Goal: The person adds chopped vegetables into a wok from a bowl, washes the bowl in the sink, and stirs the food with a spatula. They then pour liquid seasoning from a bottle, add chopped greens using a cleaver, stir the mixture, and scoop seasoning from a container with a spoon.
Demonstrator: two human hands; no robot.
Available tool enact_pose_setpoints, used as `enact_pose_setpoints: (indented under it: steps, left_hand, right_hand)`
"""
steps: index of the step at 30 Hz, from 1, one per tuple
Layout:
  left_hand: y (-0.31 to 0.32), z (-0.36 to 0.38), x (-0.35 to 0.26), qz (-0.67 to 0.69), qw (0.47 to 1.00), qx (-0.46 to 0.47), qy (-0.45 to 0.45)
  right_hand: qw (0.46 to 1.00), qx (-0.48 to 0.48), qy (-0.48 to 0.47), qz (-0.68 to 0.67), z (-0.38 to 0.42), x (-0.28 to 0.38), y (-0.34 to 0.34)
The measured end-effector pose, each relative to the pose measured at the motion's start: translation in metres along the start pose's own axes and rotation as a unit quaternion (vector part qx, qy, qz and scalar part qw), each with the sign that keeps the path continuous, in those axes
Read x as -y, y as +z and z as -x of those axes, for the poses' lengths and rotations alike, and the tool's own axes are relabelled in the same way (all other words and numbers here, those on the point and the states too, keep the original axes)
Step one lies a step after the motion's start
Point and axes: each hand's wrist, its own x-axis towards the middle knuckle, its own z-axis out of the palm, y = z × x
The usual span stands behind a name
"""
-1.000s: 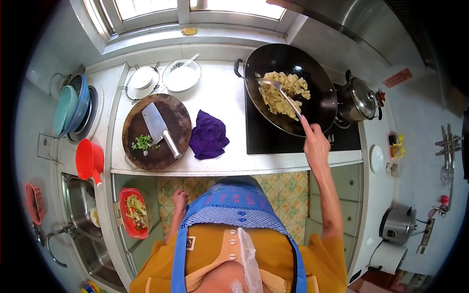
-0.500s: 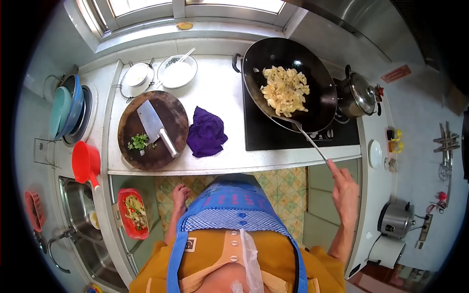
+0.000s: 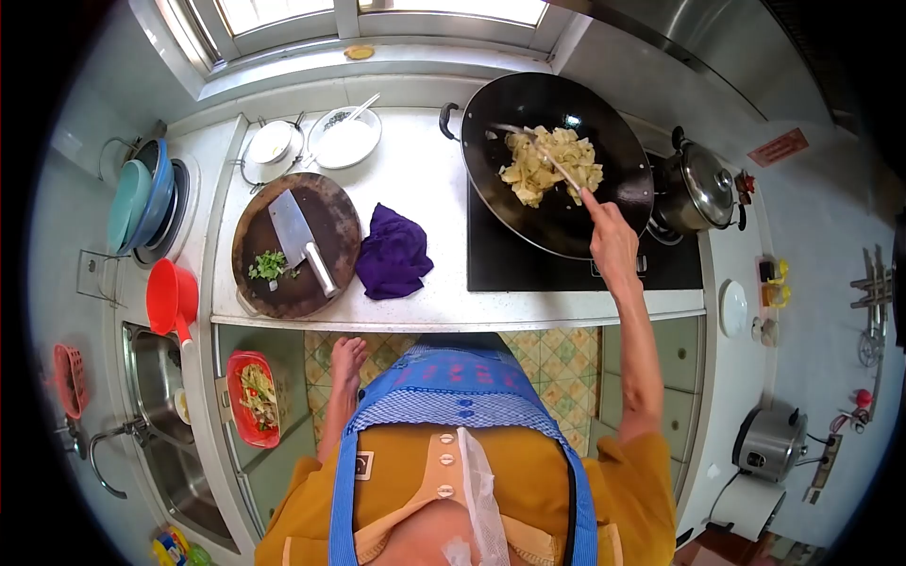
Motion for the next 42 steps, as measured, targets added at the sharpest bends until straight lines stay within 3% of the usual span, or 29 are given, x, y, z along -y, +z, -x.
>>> enact_pose_setpoints:
  steps: [6, 8, 11, 15, 18, 21, 27, 30, 34, 37, 42]
  left_hand:
    - [0.022, -0.005, -0.003, 0.082, 0.993, 0.064, -0.056]
    - [0.03, -0.011, -0.008, 0.112, 0.976, 0.132, -0.134]
    - [0.056, -0.006, -0.027, 0.108, 0.968, 0.158, -0.164]
    - [0.075, -0.016, -0.036, 0.125, 0.955, 0.226, -0.146]
    - [0.082, -0.024, -0.035, 0.165, 0.948, 0.213, -0.172]
    - [0.087, -0.016, -0.042, 0.173, 0.952, 0.19, -0.167]
    - [0.092, -0.009, -0.041, 0.183, 0.957, 0.173, -0.147]
    - [0.092, -0.01, -0.041, 0.156, 0.966, 0.139, -0.15]
    - [0.086, -0.026, -0.028, 0.161, 0.964, 0.147, -0.15]
    - [0.088, -0.028, -0.026, 0.162, 0.963, 0.152, -0.151]
    - [0.089, -0.031, -0.029, 0.148, 0.965, 0.142, -0.162]
  right_hand:
    - [0.993, 0.069, -0.027, 0.091, 0.055, -0.005, -0.084]
    - [0.987, 0.098, 0.029, 0.121, 0.075, 0.005, -0.119]
    - [0.987, 0.112, 0.07, 0.096, 0.099, 0.014, -0.14]
    - [0.986, 0.139, 0.085, 0.04, 0.116, 0.026, -0.125]
    - [0.991, 0.088, 0.077, 0.058, 0.103, 0.011, -0.067]
    - [0.989, 0.025, 0.142, 0.04, 0.084, -0.019, -0.03]
    - [0.977, 0.024, 0.208, -0.045, 0.071, -0.009, -0.06]
    - [0.965, 0.026, 0.209, -0.156, 0.075, -0.019, -0.073]
    - [0.956, 0.067, 0.228, -0.17, 0.077, -0.014, -0.081]
    - [0.985, 0.074, 0.102, -0.114, 0.079, -0.01, -0.059]
    - [0.995, 0.03, 0.089, -0.033, 0.054, -0.009, -0.021]
